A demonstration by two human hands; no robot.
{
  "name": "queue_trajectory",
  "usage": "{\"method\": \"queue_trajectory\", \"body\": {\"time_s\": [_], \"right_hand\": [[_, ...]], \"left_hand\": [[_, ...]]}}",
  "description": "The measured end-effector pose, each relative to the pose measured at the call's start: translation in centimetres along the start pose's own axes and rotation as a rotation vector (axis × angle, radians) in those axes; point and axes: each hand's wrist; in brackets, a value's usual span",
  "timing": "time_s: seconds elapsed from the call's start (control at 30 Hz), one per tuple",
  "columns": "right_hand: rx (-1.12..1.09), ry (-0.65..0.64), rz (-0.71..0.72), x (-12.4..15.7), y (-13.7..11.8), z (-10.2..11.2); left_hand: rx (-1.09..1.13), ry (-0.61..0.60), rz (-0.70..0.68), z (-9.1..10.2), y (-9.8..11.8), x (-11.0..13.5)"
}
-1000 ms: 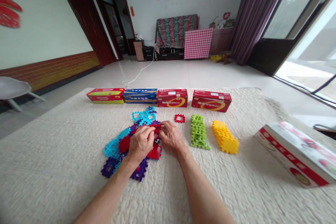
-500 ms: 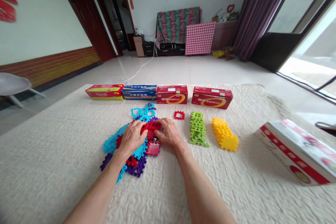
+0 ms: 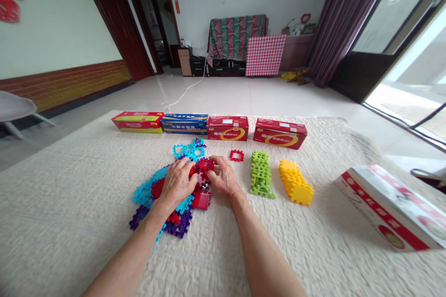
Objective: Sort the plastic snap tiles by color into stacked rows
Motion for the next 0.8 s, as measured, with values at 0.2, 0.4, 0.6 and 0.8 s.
{"method": "queue_trajectory", "body": {"time_s": [0.2,0.4,0.6,0.8], "right_hand": [[-0.041,0.139,-0.144,-0.1,0.3,-0.3],[-0.091,0.314,-0.172,-0.2,0.9,-0.6],[0.038,0.270,-0.156,-0.1,0.7,-0.6],[0.187,0.169,-0.093,0.1,0.5,-0.6]], "left_hand": [[0.009,-0.123,-0.041,-0.8,2.2,-2.2],[0.039,-0.151,-0.015,-1.7,3.1,-2.6],[-0.021,-0.268,-0.099,-1.8,3.4,-1.7],[-0.062,-0.314,-0.059,-0.9,2.6,-1.9]]}}
Point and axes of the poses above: each hand's wrist, its own x-axis away from the middle knuckle, its own z-axis out of the back of the hand, y = z × x, and after that the axes turned 14 degrees about x, right-handed
